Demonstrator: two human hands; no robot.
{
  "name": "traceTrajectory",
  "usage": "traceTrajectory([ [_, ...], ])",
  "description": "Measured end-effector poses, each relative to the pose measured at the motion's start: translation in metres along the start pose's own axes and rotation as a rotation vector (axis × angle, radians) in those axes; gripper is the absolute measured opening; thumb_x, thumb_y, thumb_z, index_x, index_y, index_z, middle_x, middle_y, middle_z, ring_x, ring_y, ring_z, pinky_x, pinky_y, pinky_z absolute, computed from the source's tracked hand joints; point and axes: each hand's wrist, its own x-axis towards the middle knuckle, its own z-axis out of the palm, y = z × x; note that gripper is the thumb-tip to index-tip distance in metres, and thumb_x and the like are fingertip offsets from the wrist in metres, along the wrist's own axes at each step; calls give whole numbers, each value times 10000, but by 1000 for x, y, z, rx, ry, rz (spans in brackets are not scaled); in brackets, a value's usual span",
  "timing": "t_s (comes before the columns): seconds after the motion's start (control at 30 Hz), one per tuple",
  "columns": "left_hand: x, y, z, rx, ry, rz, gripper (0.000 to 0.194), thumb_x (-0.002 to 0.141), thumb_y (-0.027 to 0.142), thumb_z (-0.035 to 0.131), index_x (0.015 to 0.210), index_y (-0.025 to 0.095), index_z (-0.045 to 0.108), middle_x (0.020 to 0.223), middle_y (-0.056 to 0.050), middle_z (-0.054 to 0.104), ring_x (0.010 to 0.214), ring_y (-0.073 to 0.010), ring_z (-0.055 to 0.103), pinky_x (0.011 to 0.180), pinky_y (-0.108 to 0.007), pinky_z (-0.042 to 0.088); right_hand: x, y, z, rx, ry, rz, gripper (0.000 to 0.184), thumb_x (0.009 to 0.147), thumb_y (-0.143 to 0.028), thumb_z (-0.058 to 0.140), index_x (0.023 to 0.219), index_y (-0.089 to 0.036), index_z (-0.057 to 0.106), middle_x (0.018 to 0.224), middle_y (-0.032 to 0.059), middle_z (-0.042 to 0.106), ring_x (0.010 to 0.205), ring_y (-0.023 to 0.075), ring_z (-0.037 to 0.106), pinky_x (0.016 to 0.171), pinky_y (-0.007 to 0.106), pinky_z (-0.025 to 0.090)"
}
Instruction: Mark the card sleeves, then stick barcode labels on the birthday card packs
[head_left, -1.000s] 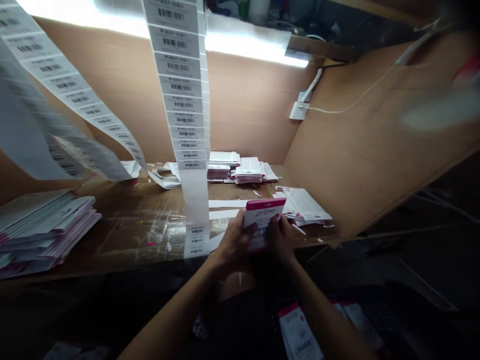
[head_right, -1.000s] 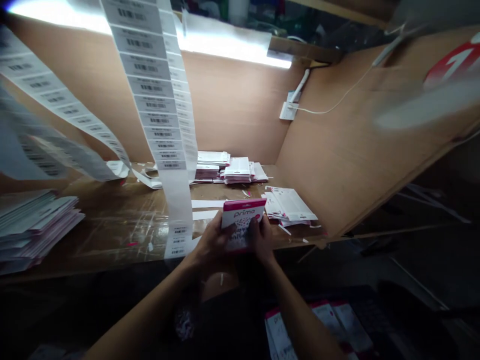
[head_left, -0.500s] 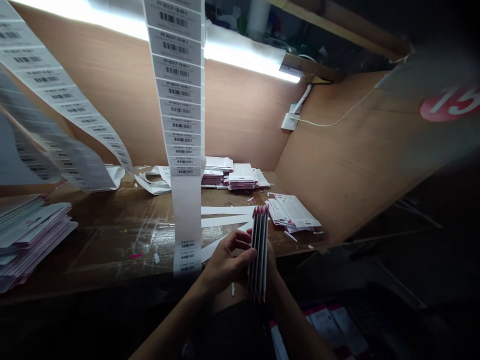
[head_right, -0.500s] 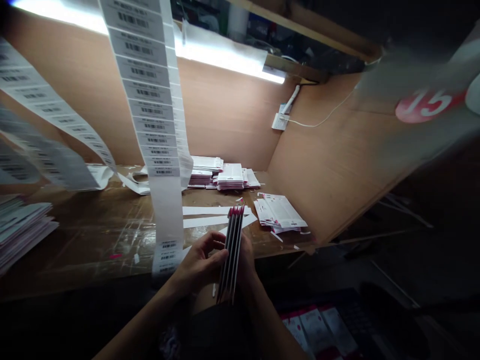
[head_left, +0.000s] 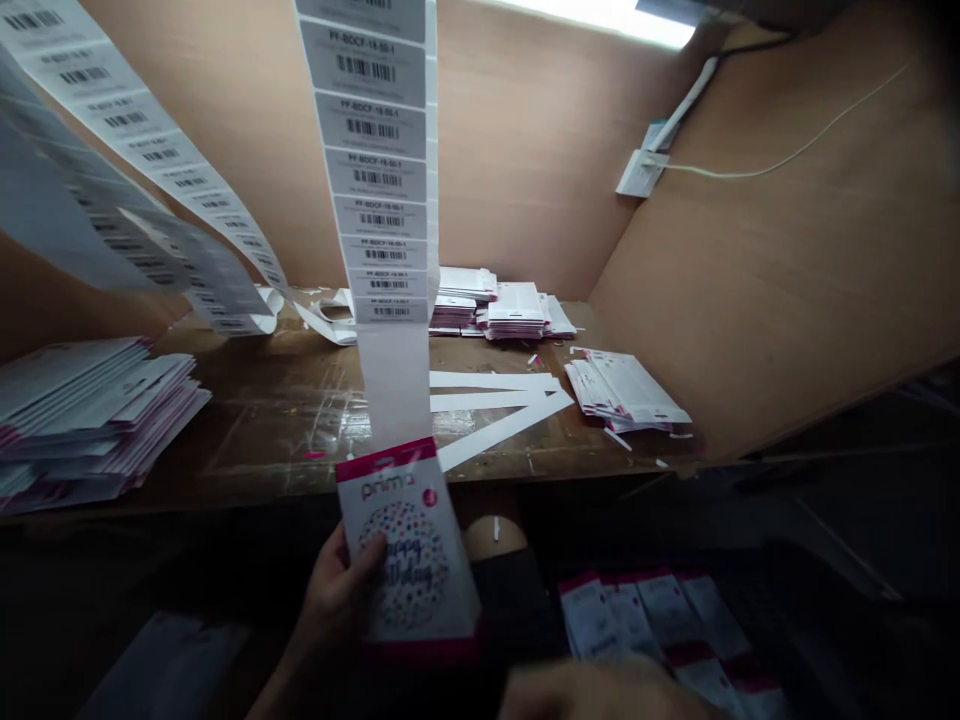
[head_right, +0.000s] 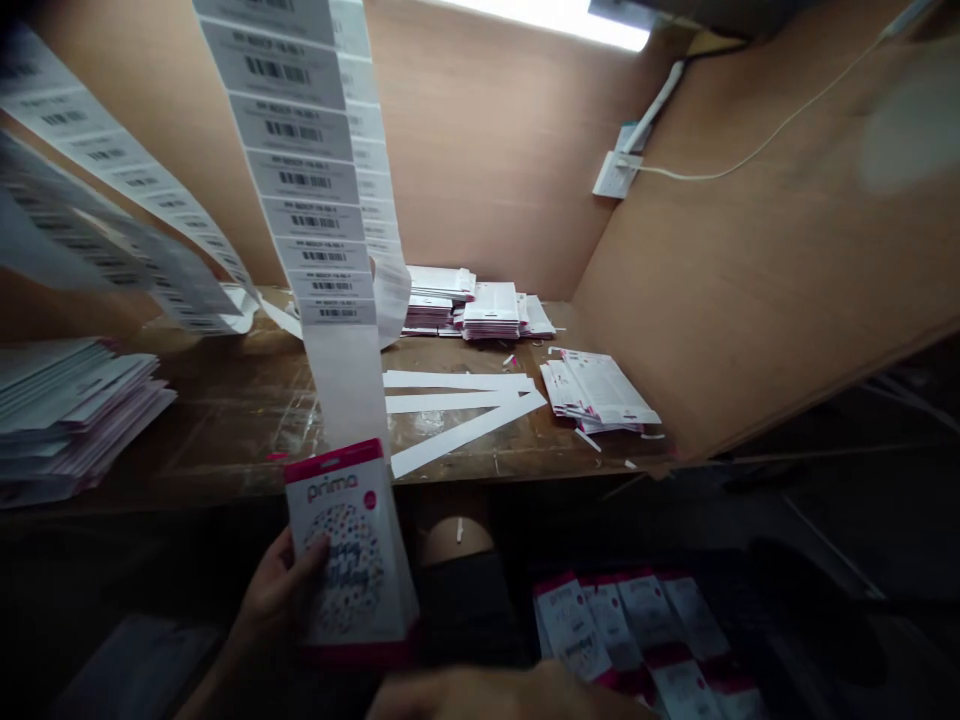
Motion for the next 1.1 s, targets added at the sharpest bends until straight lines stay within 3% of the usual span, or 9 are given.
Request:
traceTrajectory([
  [0.17, -15, -4, -32, -103, 31, -137, 639, 572, 328, 997, 1095, 153, 674, 937, -136, 810, 827, -380, 793, 728, -469, 669, 46, 47, 1, -95, 38, -58, 239, 1021, -450, 564, 1149, -351, 739, 979, 67, 777, 980, 275, 742, 828, 459, 601],
  [0.3, -26, -3, -35, -108, -15, -141, 653, 604, 330, 988, 1136, 143, 660, 993, -161, 808, 836, -375, 795, 757, -485, 670, 67, 125, 10, -670, -131, -140, 423, 952, -436, 700, 1317, -221, 691, 1406, 176, 664, 1330, 384, 588, 1094, 585, 466],
  [0.43, -30, 0, -30, -58, -25, -102, 652, 676, 358, 959, 1200, 148, 633, 1030, -164, 805, 889, -379, 795, 786, -495, 667, 39, 159, 5, -686, -67, -225, 193, 1034, -215, 545, 1073, -243, 732, 1124, 100, 777, 1119, 279, 690, 1018, 479, 496],
  [0.53, -27, 1, -24, 20, -12, -59, 649, 689, 374, 950, 1206, 149, 629, 1032, -163, 805, 868, -374, 796, 741, -486, 671, 30, 138, -8, -536, 169, -87, 253, 1063, -271, 481, 911, -217, 675, 839, 70, 717, 794, 219, 672, 776, 361, 526],
  [0.6, -25, 2, -17, 79, -12, -17, 639, 707, 393, 935, 1213, 149, 631, 1040, -160, 805, 866, -362, 795, 733, -474, 672, 36, 112, -16, -423, 172, 36, 321, 1073, -343, 471, 827, -207, 626, 694, 17, 615, 620, 166, 570, 616, 293, 452],
  [0.77, -26, 0, 4, 161, -119, 81, 627, 767, 425, 890, 1259, 147, 617, 1184, -176, 774, 994, -349, 777, 828, -456, 658, 59, 55, -11, -286, -507, 162, 419, 1061, -427, 520, 725, -186, 592, 602, -41, 486, 530, 95, 389, 525, 252, 284],
  [0.83, -29, -3, 11, 153, -181, 93, 621, 787, 427, 875, 1274, 151, 605, 1226, -179, 759, 1054, -357, 761, 854, -457, 651, 63, 47, -2, -418, -596, 128, 416, 1051, -410, 547, 701, -188, 583, 599, -35, 501, 535, 96, 386, 551, 263, 271],
  [1.0, -35, -9, 22, 140, -220, 103, 586, 795, 388, 871, 1255, 141, 604, 1186, -177, 768, 1003, -332, 767, 862, -453, 641, 57, 44, 18, -813, -387, 26, 373, 1000, -494, 635, 747, -220, 629, 672, 22, 627, 621, 164, 525, 650, 306, 351],
  [1.1, -37, -10, 26, 118, -198, 119, 569, 789, 373, 877, 1228, 132, 607, 1148, -171, 777, 956, -312, 773, 874, -458, 637, 45, 41, 23, -879, -59, 2, 379, 900, -595, 733, 974, -225, 695, 924, 110, 705, 889, 284, 624, 844, 418, 451],
])
